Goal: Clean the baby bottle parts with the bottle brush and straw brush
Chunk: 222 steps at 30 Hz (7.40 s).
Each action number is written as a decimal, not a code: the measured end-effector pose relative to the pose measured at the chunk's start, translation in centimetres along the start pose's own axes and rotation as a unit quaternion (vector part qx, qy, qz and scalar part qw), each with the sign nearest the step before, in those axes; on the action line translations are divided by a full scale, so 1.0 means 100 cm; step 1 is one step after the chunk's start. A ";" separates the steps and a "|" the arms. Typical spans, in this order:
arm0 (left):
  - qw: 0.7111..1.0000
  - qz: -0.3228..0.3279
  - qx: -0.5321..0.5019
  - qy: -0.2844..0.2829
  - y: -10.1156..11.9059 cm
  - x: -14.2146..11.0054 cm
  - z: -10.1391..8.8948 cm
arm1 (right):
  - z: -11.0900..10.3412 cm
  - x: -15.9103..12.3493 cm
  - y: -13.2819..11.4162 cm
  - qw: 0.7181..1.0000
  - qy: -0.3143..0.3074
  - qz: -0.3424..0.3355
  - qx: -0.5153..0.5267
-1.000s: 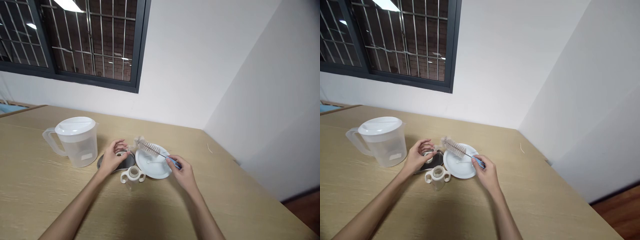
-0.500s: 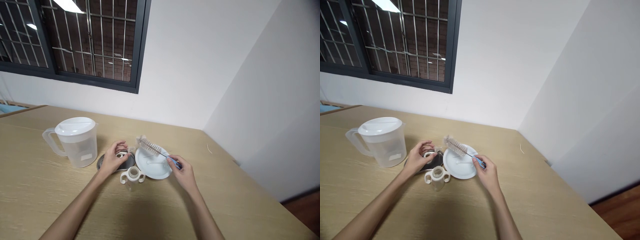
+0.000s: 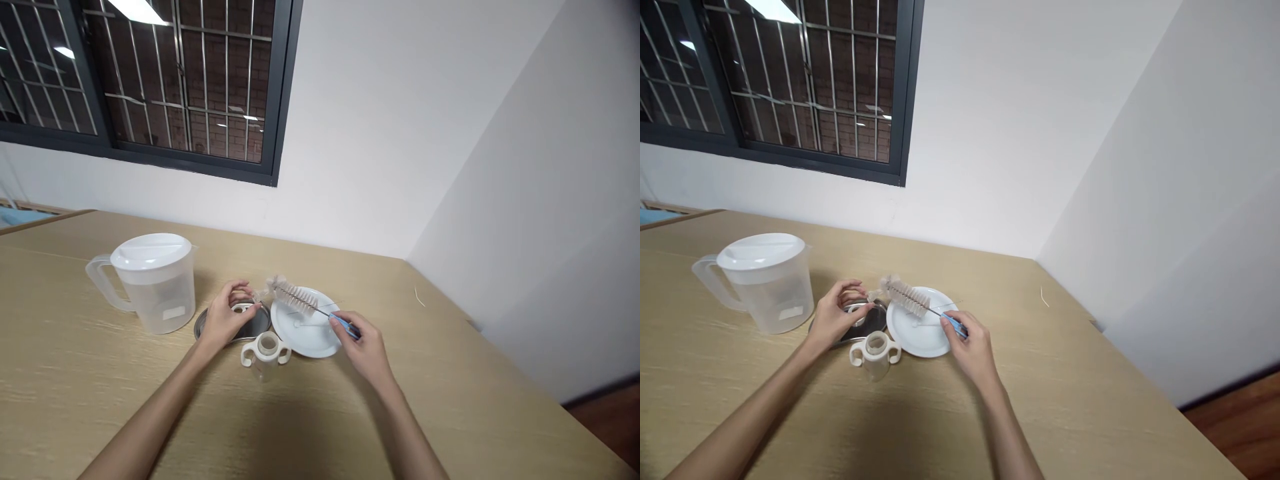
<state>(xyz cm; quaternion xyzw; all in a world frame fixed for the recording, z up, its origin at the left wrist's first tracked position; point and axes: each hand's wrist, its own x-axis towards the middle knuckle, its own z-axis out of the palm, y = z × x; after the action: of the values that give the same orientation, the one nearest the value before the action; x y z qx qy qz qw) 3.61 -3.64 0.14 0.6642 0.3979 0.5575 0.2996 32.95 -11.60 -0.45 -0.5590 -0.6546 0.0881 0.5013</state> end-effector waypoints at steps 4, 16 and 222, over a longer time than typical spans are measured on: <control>1.000 0.003 0.001 0.000 -0.001 0.000 0.001 | -0.001 0.001 0.000 1.000 0.010 0.001 -0.007; 0.999 0.028 0.038 0.001 -0.005 0.000 -0.001 | -0.001 0.001 -0.008 0.999 0.019 0.019 0.020; 0.879 0.365 0.305 0.003 -0.009 -0.004 -0.009 | -0.001 0.002 -0.005 0.997 0.024 0.065 0.042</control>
<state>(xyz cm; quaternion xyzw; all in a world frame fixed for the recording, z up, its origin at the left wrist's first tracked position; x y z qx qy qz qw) 2.53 -3.59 -0.63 0.8190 0.2784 0.4806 -0.1444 32.72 -11.67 0.06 -0.5810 -0.6001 0.1348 0.5331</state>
